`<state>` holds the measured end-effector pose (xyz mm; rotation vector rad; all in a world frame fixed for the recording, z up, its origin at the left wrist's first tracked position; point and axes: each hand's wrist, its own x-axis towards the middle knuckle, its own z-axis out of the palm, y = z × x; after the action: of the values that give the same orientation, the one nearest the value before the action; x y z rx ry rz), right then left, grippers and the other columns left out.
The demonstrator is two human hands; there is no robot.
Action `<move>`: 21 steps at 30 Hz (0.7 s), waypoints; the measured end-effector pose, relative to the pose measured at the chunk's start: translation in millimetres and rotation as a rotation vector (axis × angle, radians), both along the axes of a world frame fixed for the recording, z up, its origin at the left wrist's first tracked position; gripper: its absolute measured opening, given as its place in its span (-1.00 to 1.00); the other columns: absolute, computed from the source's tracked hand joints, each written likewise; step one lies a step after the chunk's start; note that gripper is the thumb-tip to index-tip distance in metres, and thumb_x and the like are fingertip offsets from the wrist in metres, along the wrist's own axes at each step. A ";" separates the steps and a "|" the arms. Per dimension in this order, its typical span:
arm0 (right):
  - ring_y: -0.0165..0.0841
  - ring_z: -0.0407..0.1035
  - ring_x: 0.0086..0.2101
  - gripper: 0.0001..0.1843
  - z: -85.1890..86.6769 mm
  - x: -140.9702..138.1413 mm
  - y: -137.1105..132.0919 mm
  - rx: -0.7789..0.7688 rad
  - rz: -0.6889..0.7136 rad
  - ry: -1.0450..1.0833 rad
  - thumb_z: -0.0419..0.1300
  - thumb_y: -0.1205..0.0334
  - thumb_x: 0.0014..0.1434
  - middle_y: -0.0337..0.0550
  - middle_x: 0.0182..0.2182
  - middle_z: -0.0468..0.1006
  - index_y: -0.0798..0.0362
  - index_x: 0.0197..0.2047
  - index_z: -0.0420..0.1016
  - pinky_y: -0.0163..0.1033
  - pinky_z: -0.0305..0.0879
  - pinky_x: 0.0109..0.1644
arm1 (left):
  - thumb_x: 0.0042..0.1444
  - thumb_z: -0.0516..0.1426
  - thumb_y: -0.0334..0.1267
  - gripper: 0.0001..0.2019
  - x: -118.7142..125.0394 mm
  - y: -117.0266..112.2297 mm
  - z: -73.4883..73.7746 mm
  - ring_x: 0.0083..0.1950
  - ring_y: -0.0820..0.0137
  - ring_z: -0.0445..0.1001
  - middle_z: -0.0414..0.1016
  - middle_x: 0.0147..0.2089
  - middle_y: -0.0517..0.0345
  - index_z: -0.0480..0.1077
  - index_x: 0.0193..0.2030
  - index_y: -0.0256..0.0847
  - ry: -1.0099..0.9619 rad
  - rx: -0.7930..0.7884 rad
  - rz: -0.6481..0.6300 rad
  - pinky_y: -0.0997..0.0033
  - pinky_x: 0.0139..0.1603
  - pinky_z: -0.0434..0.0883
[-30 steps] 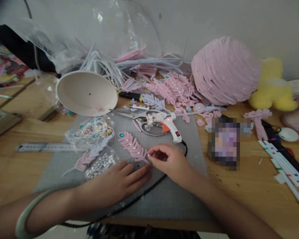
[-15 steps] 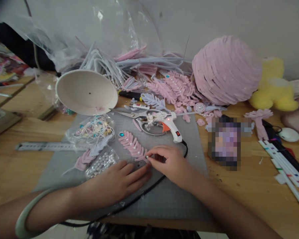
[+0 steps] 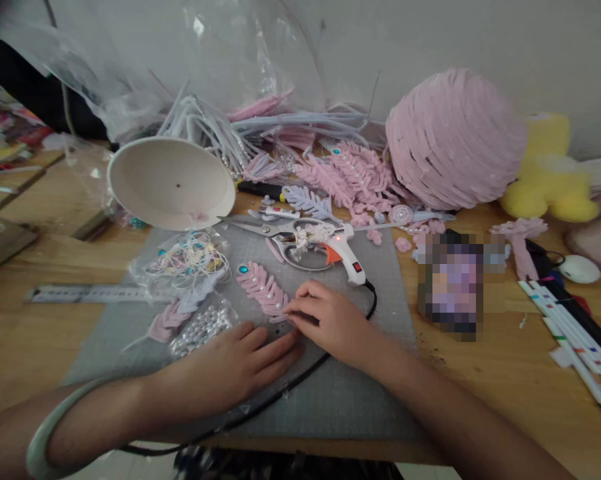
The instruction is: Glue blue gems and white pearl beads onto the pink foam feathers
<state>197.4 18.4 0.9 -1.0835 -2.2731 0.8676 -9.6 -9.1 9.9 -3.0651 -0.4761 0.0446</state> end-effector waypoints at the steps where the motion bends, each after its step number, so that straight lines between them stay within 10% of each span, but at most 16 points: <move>1: -0.41 0.37 -0.31 -0.80 -1.2 -0.2 0.2 0.008 0.006 0.000 0.09 0.37 0.19 -0.13 -0.31 0.42 0.08 -0.19 0.54 -0.31 0.33 -0.21 | 0.24 -0.04 -0.35 -0.62 -0.1 0.1 0.0 -0.26 0.32 0.36 0.26 0.19 0.00 0.19 0.20 -0.25 0.001 0.000 0.000 0.31 -0.37 0.23; 21: -0.42 0.38 -0.30 -0.81 -2.1 -0.7 -3.7 0.086 -0.062 0.032 0.10 0.33 0.21 -0.13 -0.32 0.45 0.11 -0.19 0.53 -0.33 0.33 -0.18 | 0.23 -0.04 -0.37 -0.63 -0.5 0.5 -1.8 -0.26 0.34 0.36 0.22 0.23 -0.03 0.21 0.18 -0.25 -0.004 0.004 -0.005 0.32 -0.36 0.20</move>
<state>196.7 14.6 -1.2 -1.0877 -2.2176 0.7500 -10.1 -8.5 8.0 -3.0635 -0.4681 0.0371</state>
